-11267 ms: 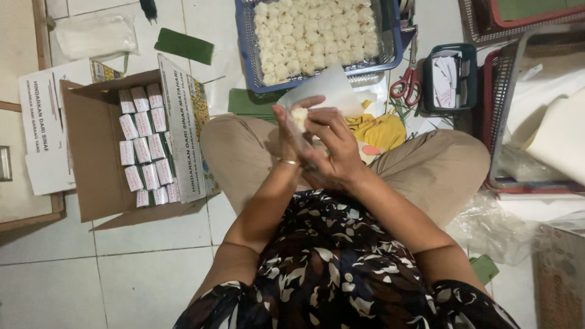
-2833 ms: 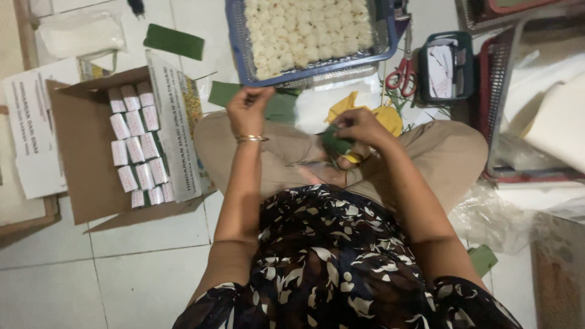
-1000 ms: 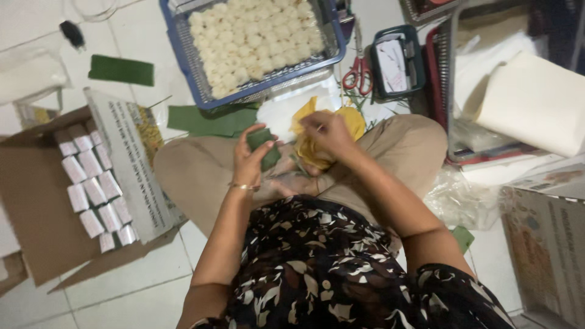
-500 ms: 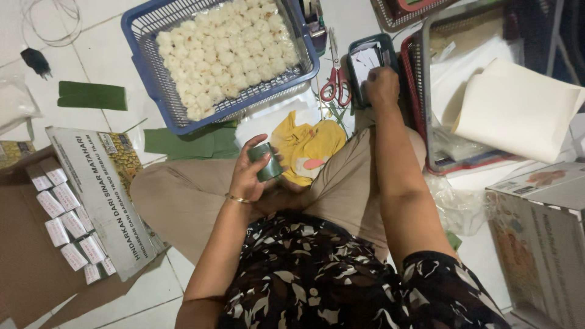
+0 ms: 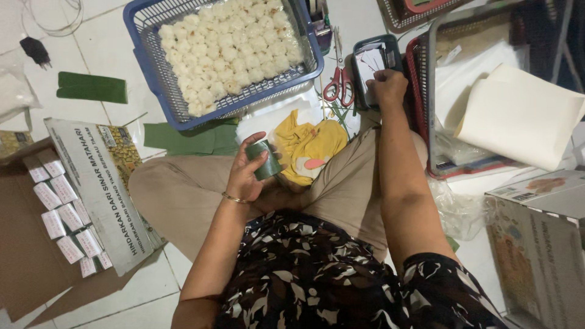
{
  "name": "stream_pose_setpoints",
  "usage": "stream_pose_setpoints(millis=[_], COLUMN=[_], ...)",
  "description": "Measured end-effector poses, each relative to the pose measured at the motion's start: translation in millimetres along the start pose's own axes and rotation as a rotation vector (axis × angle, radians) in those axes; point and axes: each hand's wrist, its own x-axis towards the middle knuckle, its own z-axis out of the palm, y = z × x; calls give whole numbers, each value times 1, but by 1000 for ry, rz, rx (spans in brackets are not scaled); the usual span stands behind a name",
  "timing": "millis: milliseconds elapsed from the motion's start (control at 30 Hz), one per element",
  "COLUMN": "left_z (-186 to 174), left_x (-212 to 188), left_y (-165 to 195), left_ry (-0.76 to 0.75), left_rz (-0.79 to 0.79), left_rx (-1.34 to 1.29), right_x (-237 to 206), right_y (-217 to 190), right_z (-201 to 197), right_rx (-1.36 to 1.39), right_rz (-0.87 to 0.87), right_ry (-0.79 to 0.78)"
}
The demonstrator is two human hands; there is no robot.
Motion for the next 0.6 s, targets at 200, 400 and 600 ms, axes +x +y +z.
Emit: stream_pose_setpoints(millis=[200, 400, 600], left_z=[1, 2, 9], left_x=[-12, -18, -16], left_y=[4, 0, -1], left_ry=[-8, -32, -18], left_rz=[28, 48, 50], left_rx=[-9, -25, 23], right_x=[-7, -6, -16], right_y=[-4, -11, -23], right_z=[2, -5, -14], right_rx=[-80, -39, -11], right_rz=[-196, -96, -117], right_ry=[39, 34, 15])
